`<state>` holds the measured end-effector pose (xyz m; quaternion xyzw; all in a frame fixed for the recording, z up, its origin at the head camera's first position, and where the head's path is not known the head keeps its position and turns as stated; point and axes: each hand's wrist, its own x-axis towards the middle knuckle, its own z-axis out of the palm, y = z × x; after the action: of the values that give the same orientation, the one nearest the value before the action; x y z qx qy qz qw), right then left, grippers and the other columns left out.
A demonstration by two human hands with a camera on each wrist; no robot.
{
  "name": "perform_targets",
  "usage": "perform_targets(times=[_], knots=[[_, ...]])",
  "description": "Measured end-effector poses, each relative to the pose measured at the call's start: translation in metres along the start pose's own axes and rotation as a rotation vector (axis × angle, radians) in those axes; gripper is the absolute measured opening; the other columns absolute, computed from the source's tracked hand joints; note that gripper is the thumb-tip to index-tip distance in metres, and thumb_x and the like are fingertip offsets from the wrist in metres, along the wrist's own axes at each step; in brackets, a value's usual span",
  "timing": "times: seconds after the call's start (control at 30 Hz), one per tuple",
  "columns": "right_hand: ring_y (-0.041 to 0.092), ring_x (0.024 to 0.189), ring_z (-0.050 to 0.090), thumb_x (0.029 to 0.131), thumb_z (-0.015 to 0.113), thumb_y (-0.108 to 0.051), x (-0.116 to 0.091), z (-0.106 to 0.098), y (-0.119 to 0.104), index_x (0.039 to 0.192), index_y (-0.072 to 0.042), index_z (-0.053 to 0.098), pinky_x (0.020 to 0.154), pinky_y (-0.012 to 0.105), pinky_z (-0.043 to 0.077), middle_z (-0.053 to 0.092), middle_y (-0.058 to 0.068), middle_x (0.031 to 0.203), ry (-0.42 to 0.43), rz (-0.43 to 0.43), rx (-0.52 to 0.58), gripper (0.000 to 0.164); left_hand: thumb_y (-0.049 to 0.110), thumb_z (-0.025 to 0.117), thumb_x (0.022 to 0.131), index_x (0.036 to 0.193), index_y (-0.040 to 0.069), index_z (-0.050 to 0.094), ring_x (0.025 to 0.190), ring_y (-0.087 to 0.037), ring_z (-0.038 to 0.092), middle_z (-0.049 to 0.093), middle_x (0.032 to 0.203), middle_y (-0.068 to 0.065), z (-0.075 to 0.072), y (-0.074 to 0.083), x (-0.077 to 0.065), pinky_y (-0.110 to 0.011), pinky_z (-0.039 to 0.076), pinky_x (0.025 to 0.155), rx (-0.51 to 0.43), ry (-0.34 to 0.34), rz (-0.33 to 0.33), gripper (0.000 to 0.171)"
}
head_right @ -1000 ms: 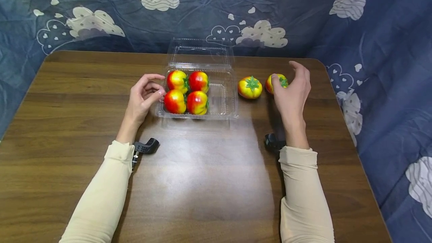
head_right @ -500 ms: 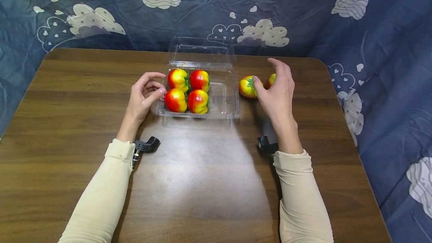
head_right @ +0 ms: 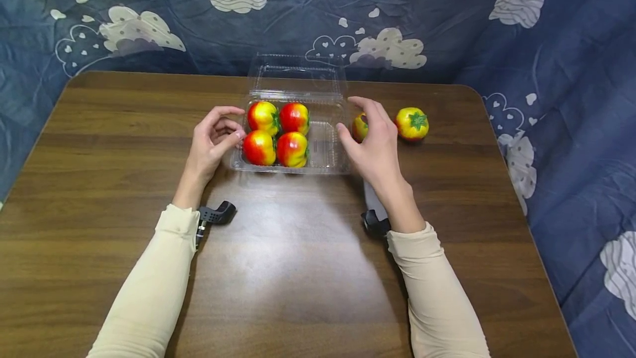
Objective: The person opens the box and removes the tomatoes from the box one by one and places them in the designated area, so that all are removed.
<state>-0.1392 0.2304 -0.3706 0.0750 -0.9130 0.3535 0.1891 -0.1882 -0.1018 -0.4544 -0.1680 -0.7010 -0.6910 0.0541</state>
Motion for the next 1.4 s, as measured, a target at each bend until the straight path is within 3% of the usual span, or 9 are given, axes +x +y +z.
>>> perform_targets(times=[0.23,0.57,1.0,1.4], knots=[[0.031,0.118,0.065,0.094,0.078,-0.021,-0.011,0.022,-0.019,0.137,-0.004,0.064,0.104,0.048,0.055,0.069,0.015,0.132,-0.075,-0.117,0.029,0.048,0.002,0.073,0.093,0.133,0.0,0.064,0.082,-0.02,0.067,0.069,0.093,-0.013,0.001,0.001,0.0,-0.02,0.06,0.071,-0.015,-0.005,-0.005,0.041],[0.031,0.115,0.067,0.093,0.081,-0.021,-0.02,0.045,-0.027,0.135,-0.002,0.063,0.102,0.05,0.058,0.07,0.013,0.127,-0.129,-0.186,0.098,0.05,0.001,0.072,0.093,0.132,-0.001,0.064,0.08,-0.019,0.067,0.068,0.092,-0.017,0.0,0.002,0.002,-0.02,0.06,0.069,-0.021,-0.009,0.0,0.04],[0.025,0.114,0.069,0.092,0.082,-0.025,-0.027,0.052,-0.025,0.132,-0.005,0.066,0.096,0.049,0.061,0.072,0.009,0.126,-0.208,-0.19,0.109,0.047,-0.001,0.071,0.093,0.135,-0.003,0.062,0.082,-0.022,0.066,0.068,0.095,-0.024,0.0,0.0,0.0,-0.021,0.06,0.069,-0.013,-0.016,0.0,0.044],[0.028,0.118,0.069,0.092,0.083,-0.03,-0.027,0.053,-0.024,0.138,-0.004,0.061,0.097,0.048,0.061,0.069,0.013,0.135,-0.269,-0.149,0.037,0.057,0.004,0.072,0.093,0.131,0.002,0.065,0.082,-0.022,0.068,0.07,0.091,-0.015,0.0,0.0,0.0,-0.022,0.061,0.069,0.003,-0.011,0.002,0.039]])
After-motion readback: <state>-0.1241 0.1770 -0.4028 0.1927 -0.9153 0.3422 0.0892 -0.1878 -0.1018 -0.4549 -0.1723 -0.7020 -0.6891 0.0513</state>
